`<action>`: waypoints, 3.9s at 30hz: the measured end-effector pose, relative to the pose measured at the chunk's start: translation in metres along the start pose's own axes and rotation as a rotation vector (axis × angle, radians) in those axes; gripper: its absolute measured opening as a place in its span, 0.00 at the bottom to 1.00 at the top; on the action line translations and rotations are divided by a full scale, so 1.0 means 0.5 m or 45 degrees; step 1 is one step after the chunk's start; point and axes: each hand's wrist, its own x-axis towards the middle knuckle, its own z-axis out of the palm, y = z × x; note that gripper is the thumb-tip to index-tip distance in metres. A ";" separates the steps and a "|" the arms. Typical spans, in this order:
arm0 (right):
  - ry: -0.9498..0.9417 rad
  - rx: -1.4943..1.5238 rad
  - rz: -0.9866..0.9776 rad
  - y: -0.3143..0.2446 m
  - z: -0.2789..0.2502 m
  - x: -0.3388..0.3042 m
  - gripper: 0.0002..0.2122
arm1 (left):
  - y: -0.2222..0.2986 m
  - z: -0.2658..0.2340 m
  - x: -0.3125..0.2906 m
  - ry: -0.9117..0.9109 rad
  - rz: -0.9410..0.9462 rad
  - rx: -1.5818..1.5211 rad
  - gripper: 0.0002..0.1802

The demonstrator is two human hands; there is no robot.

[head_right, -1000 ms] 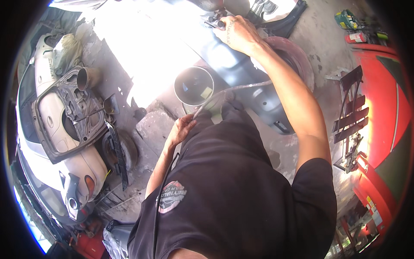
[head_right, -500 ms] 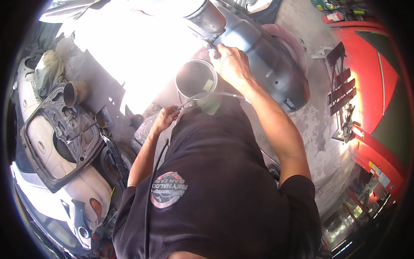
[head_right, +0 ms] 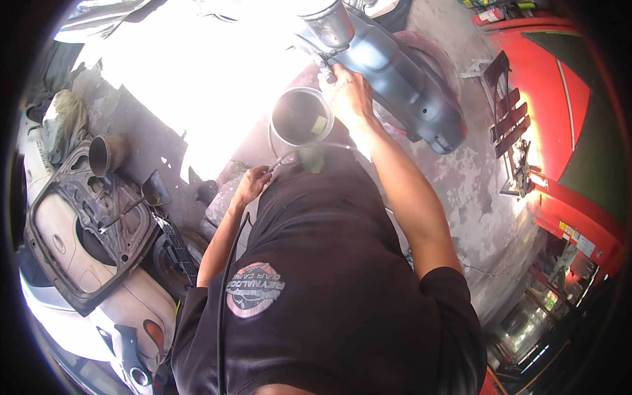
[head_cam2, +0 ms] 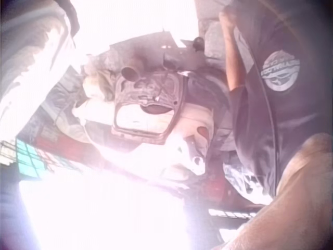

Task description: The person uses a spray gun to apply paint to a car bumper. They move the spray gun back and forth across the surface, occasionally dipping it into a paint can to reload. The person also wipes the spray gun with a cloth during the process.

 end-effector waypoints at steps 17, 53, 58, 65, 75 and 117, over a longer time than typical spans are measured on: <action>0.140 0.291 0.164 0.125 0.043 -0.178 0.17 | -0.114 -0.045 0.052 -0.152 0.154 0.342 0.19; 0.102 0.549 0.468 0.330 -0.292 -0.023 0.20 | 0.135 0.035 0.127 -0.226 0.246 0.330 0.14; -0.197 0.426 0.474 0.365 -0.364 0.099 0.23 | 0.246 0.097 0.109 -0.217 0.069 0.168 0.14; -0.128 0.329 0.128 0.484 -0.337 0.288 0.22 | 0.326 0.165 0.138 -0.233 0.106 0.205 0.17; -0.203 0.259 -0.406 0.453 -0.315 0.326 0.17 | 0.358 0.234 0.133 -0.136 -0.008 0.016 0.17; -0.478 0.175 -0.412 0.313 -0.239 0.481 0.23 | 0.371 0.289 0.098 0.333 -0.010 0.103 0.17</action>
